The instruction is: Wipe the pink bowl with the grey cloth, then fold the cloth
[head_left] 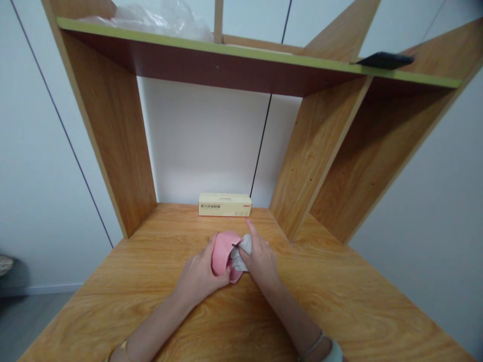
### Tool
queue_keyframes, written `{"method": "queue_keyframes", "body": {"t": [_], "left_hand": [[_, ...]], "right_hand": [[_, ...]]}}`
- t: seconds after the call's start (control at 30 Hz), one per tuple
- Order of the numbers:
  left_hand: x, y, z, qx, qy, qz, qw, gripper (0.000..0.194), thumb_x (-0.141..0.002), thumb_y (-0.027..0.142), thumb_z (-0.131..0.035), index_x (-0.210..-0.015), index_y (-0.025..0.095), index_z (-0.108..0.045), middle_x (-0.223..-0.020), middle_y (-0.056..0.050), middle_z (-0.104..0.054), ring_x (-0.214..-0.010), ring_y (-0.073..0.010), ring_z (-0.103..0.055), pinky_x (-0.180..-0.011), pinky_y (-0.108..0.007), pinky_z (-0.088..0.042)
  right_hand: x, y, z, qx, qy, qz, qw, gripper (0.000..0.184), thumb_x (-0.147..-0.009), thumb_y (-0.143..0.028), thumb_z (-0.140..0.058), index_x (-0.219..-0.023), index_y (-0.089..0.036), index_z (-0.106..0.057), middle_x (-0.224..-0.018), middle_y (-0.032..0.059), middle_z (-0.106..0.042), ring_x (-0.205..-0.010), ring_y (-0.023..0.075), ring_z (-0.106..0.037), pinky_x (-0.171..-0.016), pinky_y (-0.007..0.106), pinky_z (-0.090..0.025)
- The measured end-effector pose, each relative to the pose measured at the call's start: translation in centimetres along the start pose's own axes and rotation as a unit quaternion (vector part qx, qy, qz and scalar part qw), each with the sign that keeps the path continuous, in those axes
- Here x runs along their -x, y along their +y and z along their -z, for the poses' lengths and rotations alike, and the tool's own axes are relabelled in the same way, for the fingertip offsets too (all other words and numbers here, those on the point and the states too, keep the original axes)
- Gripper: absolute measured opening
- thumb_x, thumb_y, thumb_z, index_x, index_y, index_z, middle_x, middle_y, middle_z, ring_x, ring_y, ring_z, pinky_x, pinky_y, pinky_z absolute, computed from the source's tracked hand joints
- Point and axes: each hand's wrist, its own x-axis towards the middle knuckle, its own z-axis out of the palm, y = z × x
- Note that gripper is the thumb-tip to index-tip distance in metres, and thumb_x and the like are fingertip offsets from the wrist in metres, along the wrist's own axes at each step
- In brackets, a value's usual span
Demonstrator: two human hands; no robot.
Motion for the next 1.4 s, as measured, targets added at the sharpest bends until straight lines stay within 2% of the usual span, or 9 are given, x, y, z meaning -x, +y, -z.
{"method": "queue_keyframes", "body": {"t": [0.1,0.23,0.37,0.53,0.67,0.77,1.0,1.27,1.4], "left_hand": [[0.1,0.3,0.3,-0.01,0.001,-0.016,1.0,0.072,-0.068,0.037,-0.053,-0.133,0.019,-0.029,-0.111,-0.011,-0.061,-0.092,-0.0299,-0.06,-0.077,-0.036,-0.045],[0.2,0.7,0.5,-0.008,-0.001,-0.028,1.0,0.076,-0.067,0.037,-0.054,-0.135,0.015,-0.026,-0.116,-0.013,-0.057,-0.098,-0.0312,-0.058,-0.082,-0.038,-0.044],[0.3,0.8,0.6,-0.007,-0.004,-0.025,1.0,0.078,-0.067,0.038,-0.053,-0.135,0.014,-0.025,-0.117,-0.014,-0.056,-0.099,-0.032,-0.057,-0.082,-0.039,-0.043],[0.2,0.7,0.6,-0.006,-0.003,-0.021,1.0,0.077,-0.067,0.035,-0.054,-0.135,0.016,-0.026,-0.115,-0.013,-0.058,-0.097,-0.0316,-0.058,-0.082,-0.039,-0.043],[0.2,0.6,0.3,0.002,0.009,-0.022,1.0,0.077,-0.068,0.033,-0.055,-0.136,0.019,-0.025,-0.117,-0.011,-0.057,-0.099,-0.0295,-0.057,-0.083,-0.037,-0.043],[0.2,0.6,0.4,0.008,0.011,-0.032,0.999,0.077,-0.068,0.033,-0.055,-0.137,0.019,-0.023,-0.116,-0.011,-0.057,-0.099,-0.029,-0.057,-0.083,-0.036,-0.043],[0.3,0.0,0.2,0.04,0.036,-0.049,0.997,0.076,-0.07,0.037,-0.056,-0.137,0.021,-0.024,-0.114,-0.01,-0.058,-0.099,-0.0269,-0.056,-0.084,-0.035,-0.041],[-1.0,-2.7,-0.7,0.196,0.098,-0.052,0.974,0.085,-0.075,0.047,-0.054,-0.138,0.016,-0.006,-0.106,-0.009,-0.056,-0.088,-0.0207,-0.059,-0.078,-0.035,-0.045],[-1.1,-2.9,-1.8,0.253,0.088,-0.061,0.962,0.088,-0.073,0.047,-0.059,-0.137,0.016,-0.008,-0.118,-0.012,-0.051,-0.101,-0.0212,-0.055,-0.087,-0.035,-0.042]], "right_hand": [[0.0,0.1,0.1,-0.014,0.011,0.001,1.0,0.068,-0.075,-0.03,-0.053,-0.136,-0.019,-0.023,-0.092,0.008,-0.063,-0.085,0.0232,-0.059,-0.07,0.03,-0.043],[-0.1,0.0,-0.1,-0.061,-0.048,-0.052,0.996,0.07,-0.075,-0.029,-0.052,-0.136,-0.018,-0.021,-0.086,0.0071,-0.064,-0.081,0.0237,-0.06,-0.066,0.029,-0.044],[0.0,0.2,-0.6,-0.102,-0.065,-0.049,0.992,0.064,-0.078,-0.03,-0.049,-0.135,-0.019,-0.023,-0.084,0.0053,-0.063,-0.078,0.0216,-0.06,-0.066,0.028,-0.044],[0.3,0.6,-0.6,-0.057,0.021,0.043,0.997,0.06,-0.078,-0.027,-0.05,-0.133,-0.019,-0.028,-0.097,0.0081,-0.059,-0.088,0.022,-0.056,-0.075,0.031,-0.043],[0.2,0.7,-0.1,0.003,0.063,0.119,0.991,0.057,-0.079,-0.029,-0.048,-0.132,-0.016,-0.03,-0.086,0.008,-0.055,-0.081,0.0235,-0.053,-0.071,0.034,-0.043],[0.1,0.6,0.0,-0.004,0.062,0.096,0.993,0.062,-0.078,-0.03,-0.051,-0.133,-0.016,-0.027,-0.089,0.0084,-0.056,-0.085,0.0249,-0.053,-0.073,0.036,-0.044],[0.1,0.5,-0.5,-0.086,-0.036,0.012,0.996,0.059,-0.079,-0.029,-0.049,-0.133,-0.021,-0.028,-0.095,0.0064,-0.063,-0.087,0.022,-0.059,-0.074,0.032,-0.044],[0.5,0.1,-1.3,-0.156,-0.004,-0.075,0.985,0.052,-0.077,-0.023,-0.045,-0.128,-0.017,-0.036,-0.094,0.0096,-0.064,-0.083,0.0217,-0.061,-0.07,0.03,-0.046],[0.5,0.2,-2.7,-0.22,0.019,-0.117,0.968,0.05,-0.077,-0.024,-0.044,-0.125,-0.014,-0.039,-0.101,0.0122,-0.062,-0.089,0.0211,-0.06,-0.074,0.032,-0.047]]}}
